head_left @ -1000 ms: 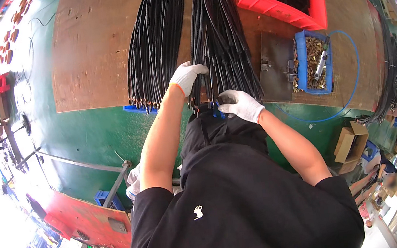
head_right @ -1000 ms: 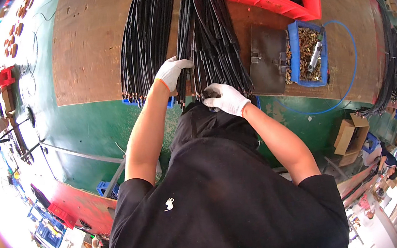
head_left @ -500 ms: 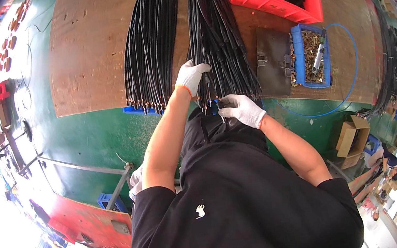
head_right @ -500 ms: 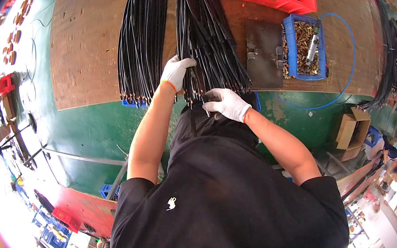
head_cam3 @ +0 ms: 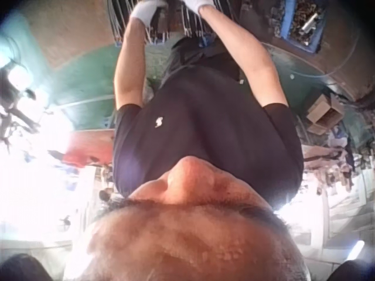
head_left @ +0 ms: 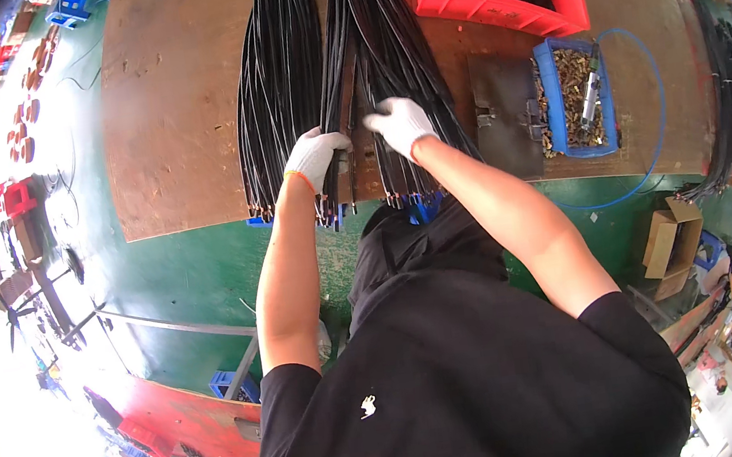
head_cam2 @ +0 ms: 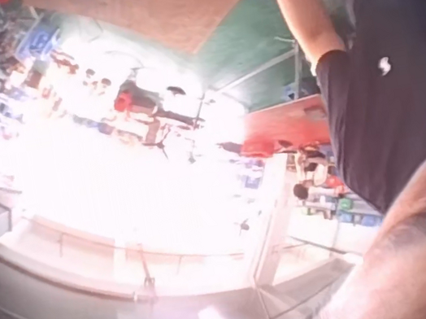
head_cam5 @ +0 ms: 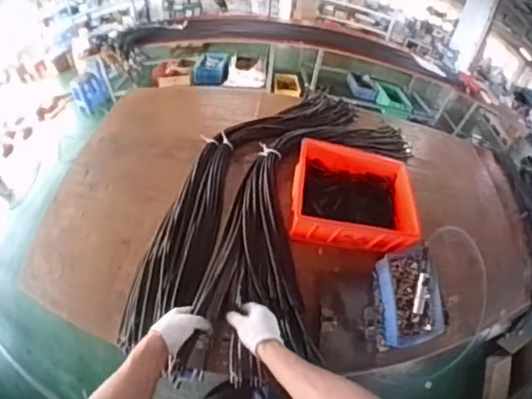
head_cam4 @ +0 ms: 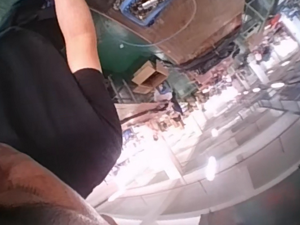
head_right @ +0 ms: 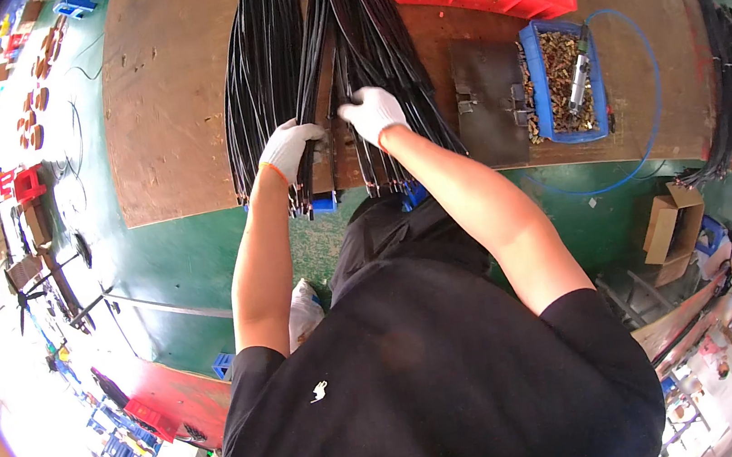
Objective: Installing plastic sleeves/connectors onto the ends of black electrical cable bundles.
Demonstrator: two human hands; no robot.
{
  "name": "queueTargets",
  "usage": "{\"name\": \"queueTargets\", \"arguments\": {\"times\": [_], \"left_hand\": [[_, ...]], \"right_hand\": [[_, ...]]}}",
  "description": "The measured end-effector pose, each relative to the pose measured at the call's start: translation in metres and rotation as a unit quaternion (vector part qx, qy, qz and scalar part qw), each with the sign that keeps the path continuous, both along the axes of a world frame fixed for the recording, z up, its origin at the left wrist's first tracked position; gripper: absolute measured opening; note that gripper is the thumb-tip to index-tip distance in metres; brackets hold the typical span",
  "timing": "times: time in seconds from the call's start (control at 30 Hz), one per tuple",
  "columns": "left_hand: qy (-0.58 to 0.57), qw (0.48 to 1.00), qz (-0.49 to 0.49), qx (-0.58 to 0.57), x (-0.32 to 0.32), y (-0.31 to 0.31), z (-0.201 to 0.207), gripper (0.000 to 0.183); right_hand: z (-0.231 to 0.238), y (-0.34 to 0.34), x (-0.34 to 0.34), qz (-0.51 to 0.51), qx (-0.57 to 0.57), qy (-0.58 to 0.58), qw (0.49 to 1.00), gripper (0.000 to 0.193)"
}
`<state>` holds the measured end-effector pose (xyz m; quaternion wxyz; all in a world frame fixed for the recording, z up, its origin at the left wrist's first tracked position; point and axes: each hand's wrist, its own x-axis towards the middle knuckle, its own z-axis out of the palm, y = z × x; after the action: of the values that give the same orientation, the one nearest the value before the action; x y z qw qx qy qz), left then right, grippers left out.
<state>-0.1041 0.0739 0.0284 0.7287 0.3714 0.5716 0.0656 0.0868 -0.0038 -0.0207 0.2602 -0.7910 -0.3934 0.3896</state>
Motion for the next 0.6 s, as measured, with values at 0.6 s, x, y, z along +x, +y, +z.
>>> {"name": "queueTargets", "arguments": {"times": [0.6], "left_hand": [[0.282,0.898,-0.139,0.309,0.021,-0.032,-0.092,0.040]], "right_hand": [[0.039,-0.092,0.101,-0.200,0.071,0.234,0.949,0.021]]}}
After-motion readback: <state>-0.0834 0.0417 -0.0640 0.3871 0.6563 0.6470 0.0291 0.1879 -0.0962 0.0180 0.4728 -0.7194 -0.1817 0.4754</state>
